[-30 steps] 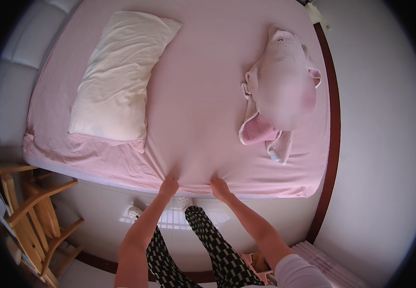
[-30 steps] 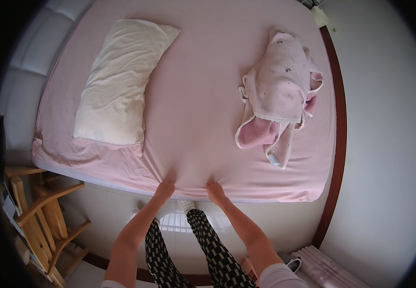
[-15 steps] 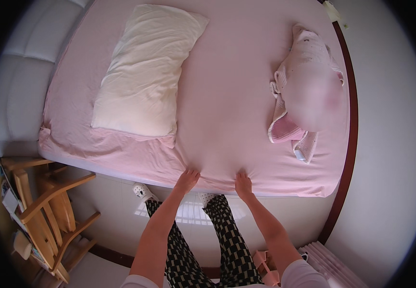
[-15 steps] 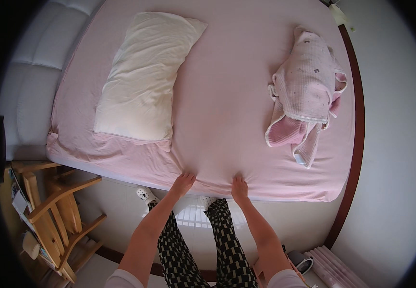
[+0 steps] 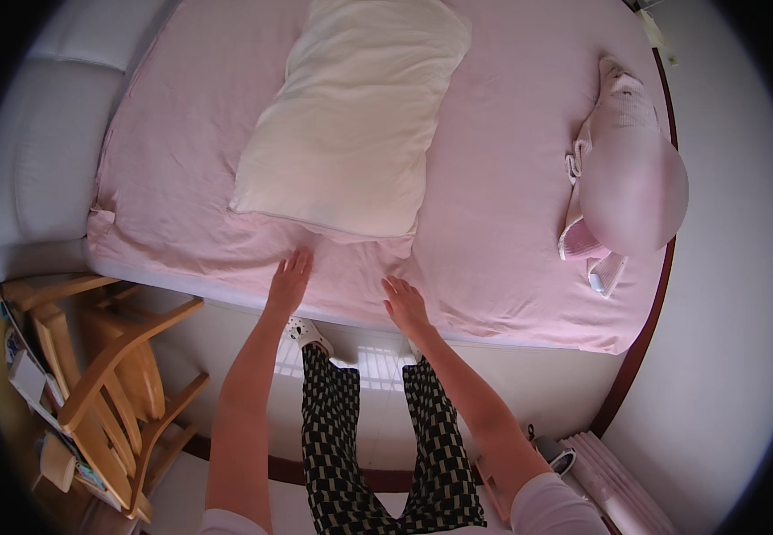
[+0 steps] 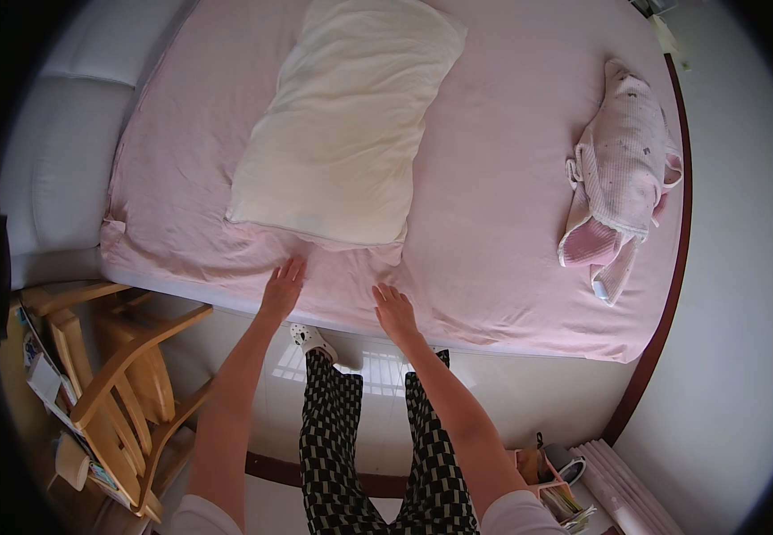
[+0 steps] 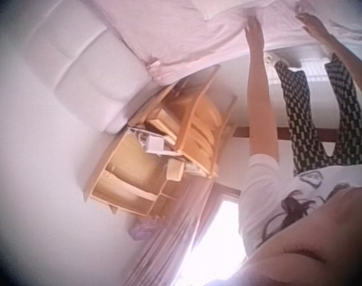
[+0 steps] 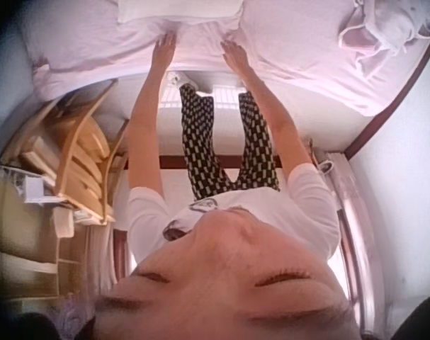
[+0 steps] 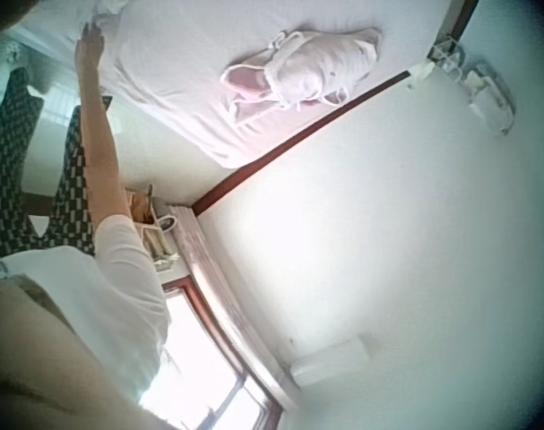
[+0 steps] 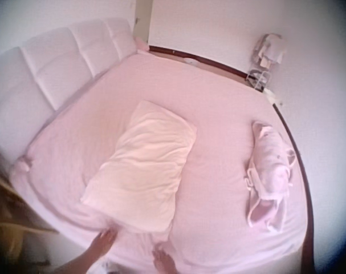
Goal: The person smooths and tucks the bedsheet around the mattress, rearranges a pillow, and then spreads and folds a blanket on the bed by hand.
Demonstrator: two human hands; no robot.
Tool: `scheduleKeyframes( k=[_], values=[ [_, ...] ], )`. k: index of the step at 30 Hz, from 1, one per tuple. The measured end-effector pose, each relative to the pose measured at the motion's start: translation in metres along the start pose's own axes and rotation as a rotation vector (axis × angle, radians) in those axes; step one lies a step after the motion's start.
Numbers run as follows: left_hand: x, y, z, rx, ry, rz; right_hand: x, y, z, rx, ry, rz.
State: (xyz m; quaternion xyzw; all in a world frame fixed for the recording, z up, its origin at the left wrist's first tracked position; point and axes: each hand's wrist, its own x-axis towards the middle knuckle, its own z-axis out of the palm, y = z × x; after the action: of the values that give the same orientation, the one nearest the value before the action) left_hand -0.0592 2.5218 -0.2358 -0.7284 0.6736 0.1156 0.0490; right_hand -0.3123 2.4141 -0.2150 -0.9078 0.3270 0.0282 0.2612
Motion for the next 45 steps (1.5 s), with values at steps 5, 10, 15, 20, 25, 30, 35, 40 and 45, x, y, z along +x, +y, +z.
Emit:
scheduleKeyframes(
  k=[5,10,15,20,25,30,35,40,45],
  values=[
    [0.012,-0.043,0.004,-0.004,0.060,0.070,0.040,-0.034,0.026,-0.084,0.084,0.234],
    [0.019,-0.050,0.030,-0.056,-0.033,0.157,0.047,-0.023,0.049,-0.109,0.100,0.197],
    [0.020,-0.055,0.026,-0.110,-0.091,0.241,0.048,-0.027,0.033,-0.130,-0.129,0.148],
    [0.010,-0.059,0.011,0.090,-0.111,0.372,0.048,-0.059,0.024,-0.119,-0.222,0.125],
    [-0.023,-0.066,0.032,0.166,-0.218,0.349,0.054,-0.085,0.043,-0.106,-0.338,0.073],
    [-0.012,-0.038,0.051,0.138,-0.192,0.172,0.053,-0.055,0.059,-0.142,-0.274,0.103],
    [-0.025,-0.068,0.054,0.081,0.035,0.106,0.063,-0.078,0.067,-0.144,-0.249,0.097],
    [-0.040,-0.089,0.008,-0.219,-0.074,0.093,0.062,-0.080,0.046,-0.162,-0.335,0.219],
    [-0.069,-0.135,-0.033,-0.476,-0.257,-0.191,0.090,-0.113,0.023,-0.055,-0.311,0.146]
  ],
)
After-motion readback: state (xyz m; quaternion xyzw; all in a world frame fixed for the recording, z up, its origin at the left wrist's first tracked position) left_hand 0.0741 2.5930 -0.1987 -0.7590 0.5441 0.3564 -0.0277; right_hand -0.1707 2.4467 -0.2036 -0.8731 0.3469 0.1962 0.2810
